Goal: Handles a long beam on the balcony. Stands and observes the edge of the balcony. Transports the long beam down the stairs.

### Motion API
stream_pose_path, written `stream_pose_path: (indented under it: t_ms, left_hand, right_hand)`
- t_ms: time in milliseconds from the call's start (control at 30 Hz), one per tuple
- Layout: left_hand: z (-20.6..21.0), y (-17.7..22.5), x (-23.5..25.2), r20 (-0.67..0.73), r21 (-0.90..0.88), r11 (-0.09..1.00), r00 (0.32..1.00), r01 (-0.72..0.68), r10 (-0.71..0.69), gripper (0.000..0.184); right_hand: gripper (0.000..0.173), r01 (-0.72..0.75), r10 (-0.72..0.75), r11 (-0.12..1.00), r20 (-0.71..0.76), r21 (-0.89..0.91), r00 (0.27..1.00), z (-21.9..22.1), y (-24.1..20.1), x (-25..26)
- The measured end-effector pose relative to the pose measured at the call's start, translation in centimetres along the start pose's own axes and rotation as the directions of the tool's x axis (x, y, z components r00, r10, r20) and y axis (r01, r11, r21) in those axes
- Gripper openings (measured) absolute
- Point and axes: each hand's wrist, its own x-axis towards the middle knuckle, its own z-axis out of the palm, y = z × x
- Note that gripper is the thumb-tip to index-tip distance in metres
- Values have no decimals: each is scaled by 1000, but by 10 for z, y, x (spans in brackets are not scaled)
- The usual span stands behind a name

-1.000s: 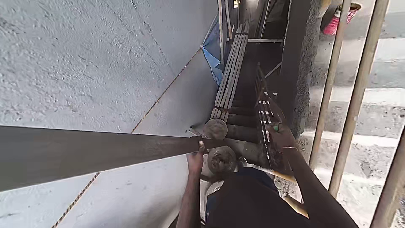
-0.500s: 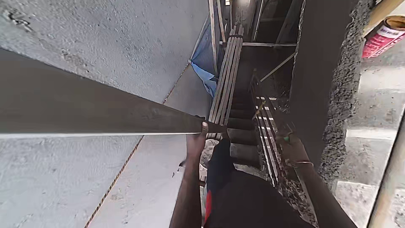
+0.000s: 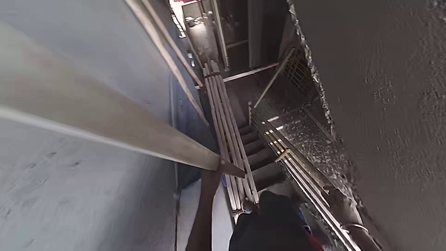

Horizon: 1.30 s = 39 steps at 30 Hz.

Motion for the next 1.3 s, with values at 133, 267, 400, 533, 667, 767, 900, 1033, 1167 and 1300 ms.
stream_pose_path:
  t_ms: [133,267,400,533,667,767,900,1033,1167,1300]
  left_hand:
    - [-13,3,95,6,-12,1000,1000,11,-11,42]
    - [-15,-6,174,85,-30,998,994,-61,64,49]
    - [-15,-26,231,185,-83,993,978,-81,96,59]
    - [-17,-30,262,312,-117,977,928,-176,205,53]
    - [5,-36,282,401,-102,984,899,-146,175,54]
    - [41,-48,285,469,25,996,881,-84,62,58]
    - [108,-64,271,594,95,964,791,-250,146,50]
    - [150,-68,236,698,165,960,715,-227,49,56]
    - [169,-92,211,783,146,979,621,-142,-27,55]
    - [181,-175,193,727,121,986,687,-113,-10,76]
  right_hand:
    - [41,-231,234,970,24,-81,972,-16,-36,29]
    - [41,-250,254,967,111,-42,961,11,-88,123]
    - [41,-282,283,959,184,-36,941,26,-138,181]
    - [41,-313,311,950,167,-17,936,6,-167,181]
    - [38,-271,262,960,125,65,957,-22,-190,172]
    - [36,-50,90,943,-110,328,990,-40,-231,154]
    - [44,487,-225,637,-459,598,859,-72,-329,145]
    - [64,648,-607,81,-478,758,635,-90,-415,154]
    - [60,544,-705,-106,-449,832,549,-57,-437,158]
    - [52,514,-711,-39,-385,857,588,18,-432,181]
